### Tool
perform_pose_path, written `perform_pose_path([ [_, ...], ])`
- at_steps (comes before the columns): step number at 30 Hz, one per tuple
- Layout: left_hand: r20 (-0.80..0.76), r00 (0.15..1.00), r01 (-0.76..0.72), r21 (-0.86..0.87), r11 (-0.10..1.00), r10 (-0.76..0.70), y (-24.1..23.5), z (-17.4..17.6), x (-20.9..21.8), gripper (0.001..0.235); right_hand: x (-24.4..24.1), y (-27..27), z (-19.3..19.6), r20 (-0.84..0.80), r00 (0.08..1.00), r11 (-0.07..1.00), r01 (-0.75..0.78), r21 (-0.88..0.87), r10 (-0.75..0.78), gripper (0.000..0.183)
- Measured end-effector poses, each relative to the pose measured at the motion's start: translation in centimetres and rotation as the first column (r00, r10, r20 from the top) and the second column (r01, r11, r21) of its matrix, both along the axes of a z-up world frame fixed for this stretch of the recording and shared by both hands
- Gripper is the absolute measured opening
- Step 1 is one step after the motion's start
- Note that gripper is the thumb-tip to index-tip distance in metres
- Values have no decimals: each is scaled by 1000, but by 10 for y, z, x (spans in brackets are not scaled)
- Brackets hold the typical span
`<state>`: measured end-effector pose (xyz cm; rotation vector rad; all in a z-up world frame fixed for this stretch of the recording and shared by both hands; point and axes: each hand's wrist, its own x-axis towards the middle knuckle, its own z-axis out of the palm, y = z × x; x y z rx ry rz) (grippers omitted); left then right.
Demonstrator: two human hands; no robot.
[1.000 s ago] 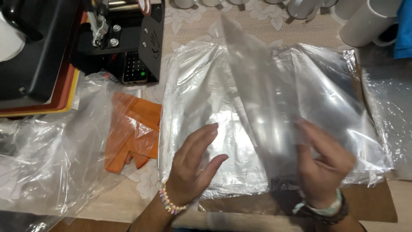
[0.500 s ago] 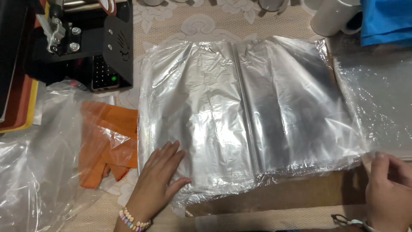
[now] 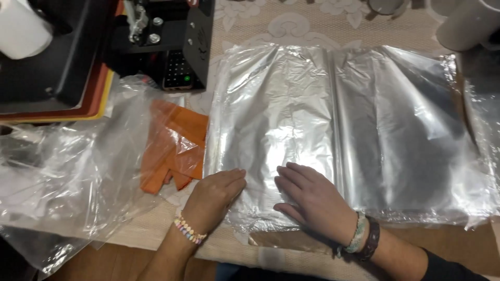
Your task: A person is seen preparing large plastic bags by separating them from a stack, unfolding them, and smoothing them out on a work surface.
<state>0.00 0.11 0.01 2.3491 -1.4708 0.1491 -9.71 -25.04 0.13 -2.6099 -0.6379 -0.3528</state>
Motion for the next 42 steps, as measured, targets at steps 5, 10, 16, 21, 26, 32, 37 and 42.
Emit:
perform_pose_path([
  [5,17,999,-45,-41,998,46,-9,22,-6,15,-6,5,2,120,990,995,72,66,-80,35],
  [10,47,996,-66,-210,975,78,-41,45,-7,17,-7,1,20,308,936,975,115,192,-171,18],
  [16,-185,858,-509,-427,747,479,-69,45,-14,68,-5,-19,-1,-61,931,749,328,575,-361,5],
  [21,-911,413,-700,-322,637,-7,-78,27,-3,68,-4,-16,1,6,937,722,266,638,-350,13],
  [26,-726,656,-598,-332,729,207,-72,22,-3,63,-3,-15,-1,-71,930,690,318,650,-361,7],
  [32,-449,767,-578,-171,798,459,-58,-12,11,57,2,-17,-13,-180,915,545,364,755,-362,28],
  [37,-424,764,-605,-205,770,487,-56,-7,15,56,6,-17,-14,-232,928,391,337,856,-291,35],
  [42,-406,834,-544,-496,677,373,-55,-5,11,15,-1,-18,1,52,948,657,177,733,-313,20],
])
